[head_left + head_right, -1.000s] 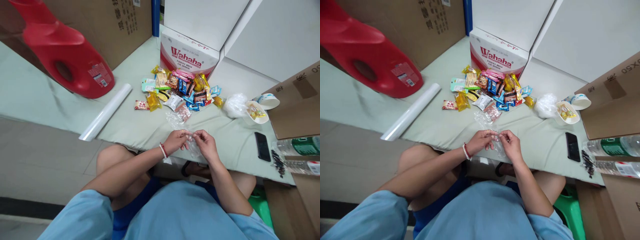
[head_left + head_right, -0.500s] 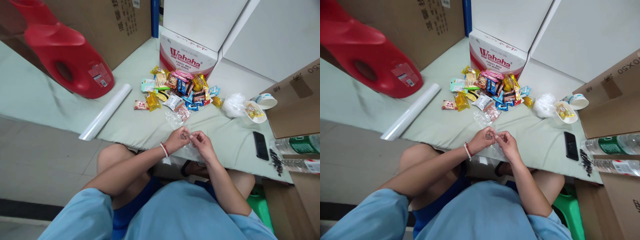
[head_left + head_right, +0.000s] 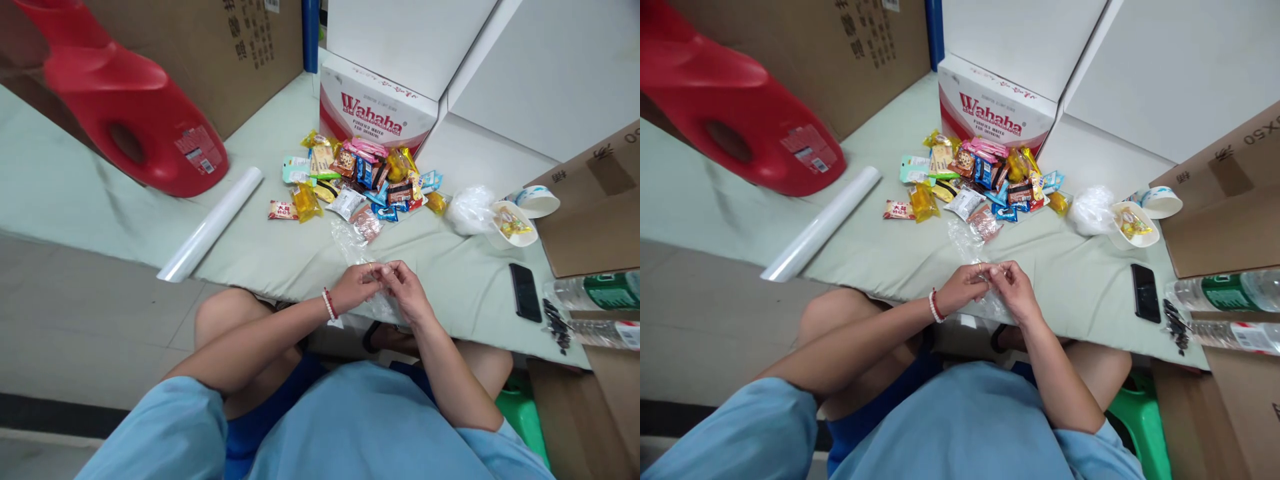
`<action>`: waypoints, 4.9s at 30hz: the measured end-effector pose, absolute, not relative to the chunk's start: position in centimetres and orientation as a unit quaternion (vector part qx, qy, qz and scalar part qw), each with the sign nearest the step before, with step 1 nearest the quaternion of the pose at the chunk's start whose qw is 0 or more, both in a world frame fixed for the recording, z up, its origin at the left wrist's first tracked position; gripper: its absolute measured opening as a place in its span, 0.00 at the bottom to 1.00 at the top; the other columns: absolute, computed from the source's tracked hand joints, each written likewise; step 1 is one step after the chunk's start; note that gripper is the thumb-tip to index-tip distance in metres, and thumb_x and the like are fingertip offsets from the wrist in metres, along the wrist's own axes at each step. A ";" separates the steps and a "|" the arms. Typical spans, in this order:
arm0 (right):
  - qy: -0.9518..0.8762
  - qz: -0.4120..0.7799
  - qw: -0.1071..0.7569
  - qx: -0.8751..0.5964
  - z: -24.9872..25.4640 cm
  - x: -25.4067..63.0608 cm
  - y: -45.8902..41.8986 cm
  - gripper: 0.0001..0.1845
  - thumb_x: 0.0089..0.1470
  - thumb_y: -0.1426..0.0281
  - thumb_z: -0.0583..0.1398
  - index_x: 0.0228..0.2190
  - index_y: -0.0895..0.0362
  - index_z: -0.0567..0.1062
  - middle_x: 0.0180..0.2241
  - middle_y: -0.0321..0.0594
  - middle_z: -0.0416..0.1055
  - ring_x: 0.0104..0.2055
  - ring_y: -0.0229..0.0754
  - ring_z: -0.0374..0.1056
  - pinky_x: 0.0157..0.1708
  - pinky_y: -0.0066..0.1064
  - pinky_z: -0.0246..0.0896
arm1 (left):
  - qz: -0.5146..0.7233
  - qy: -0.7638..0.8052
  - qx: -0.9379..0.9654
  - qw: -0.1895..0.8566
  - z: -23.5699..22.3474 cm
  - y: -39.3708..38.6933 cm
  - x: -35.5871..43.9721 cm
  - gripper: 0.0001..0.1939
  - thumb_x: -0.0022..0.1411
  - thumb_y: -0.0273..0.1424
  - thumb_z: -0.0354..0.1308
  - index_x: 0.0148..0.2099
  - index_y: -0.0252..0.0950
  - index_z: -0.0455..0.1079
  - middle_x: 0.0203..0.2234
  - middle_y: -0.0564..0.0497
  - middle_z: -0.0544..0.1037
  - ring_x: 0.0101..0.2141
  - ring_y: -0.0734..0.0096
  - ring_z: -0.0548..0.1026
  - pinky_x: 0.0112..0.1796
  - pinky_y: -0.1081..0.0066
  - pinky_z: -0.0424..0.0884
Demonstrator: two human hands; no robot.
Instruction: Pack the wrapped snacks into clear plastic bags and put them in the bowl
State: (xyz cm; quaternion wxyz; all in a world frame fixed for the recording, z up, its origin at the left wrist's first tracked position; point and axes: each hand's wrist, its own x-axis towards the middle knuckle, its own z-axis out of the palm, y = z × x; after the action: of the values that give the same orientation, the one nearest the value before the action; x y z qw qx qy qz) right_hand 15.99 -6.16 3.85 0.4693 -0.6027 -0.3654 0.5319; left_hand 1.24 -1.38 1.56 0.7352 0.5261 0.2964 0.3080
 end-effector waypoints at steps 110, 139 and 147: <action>-0.940 0.196 0.038 -0.276 1.8 10.3 -8.0 0.14 0.61 0.70 0.57 0.43 0.59 0.81 0.61 0.43 0.72 0.72 0.46 0.53 0.74 0.44 0.36 | 0.249 0.539 0.669 0.448 2.4 8.6 -3.1 0.13 0.53 0.25 0.61 0.43 0.36 0.75 0.43 0.44 0.81 0.46 0.55 0.80 0.52 0.58 0.74; -0.806 0.022 0.089 -0.585 3.1 24.1 11.7 0.24 0.59 0.74 0.57 0.56 0.55 0.77 0.59 0.49 0.71 0.60 0.57 0.61 0.60 0.51 0.58 | 0.135 0.453 0.875 0.105 -0.6 1.5 -1.2 0.28 0.73 0.48 0.44 0.68 0.47 0.66 0.73 0.44 0.53 0.70 0.36 0.52 0.63 0.30 0.48; -0.637 0.247 0.368 -0.630 5.9 27.7 3.5 0.26 0.66 0.52 0.54 0.58 0.51 0.72 0.47 0.43 0.77 0.42 0.47 0.72 0.42 0.40 0.70 | 0.132 0.442 0.881 0.109 -1.2 1.2 -1.4 0.29 0.73 0.47 0.46 0.70 0.45 0.63 0.72 0.42 0.57 0.71 0.40 0.51 0.65 0.32 0.43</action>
State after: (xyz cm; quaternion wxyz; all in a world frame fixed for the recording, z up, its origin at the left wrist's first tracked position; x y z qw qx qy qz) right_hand 27.70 3.52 5.86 0.3685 -0.6301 -0.6373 0.2470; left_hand -1.40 1.18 -1.17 0.1086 0.8805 0.4419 0.1325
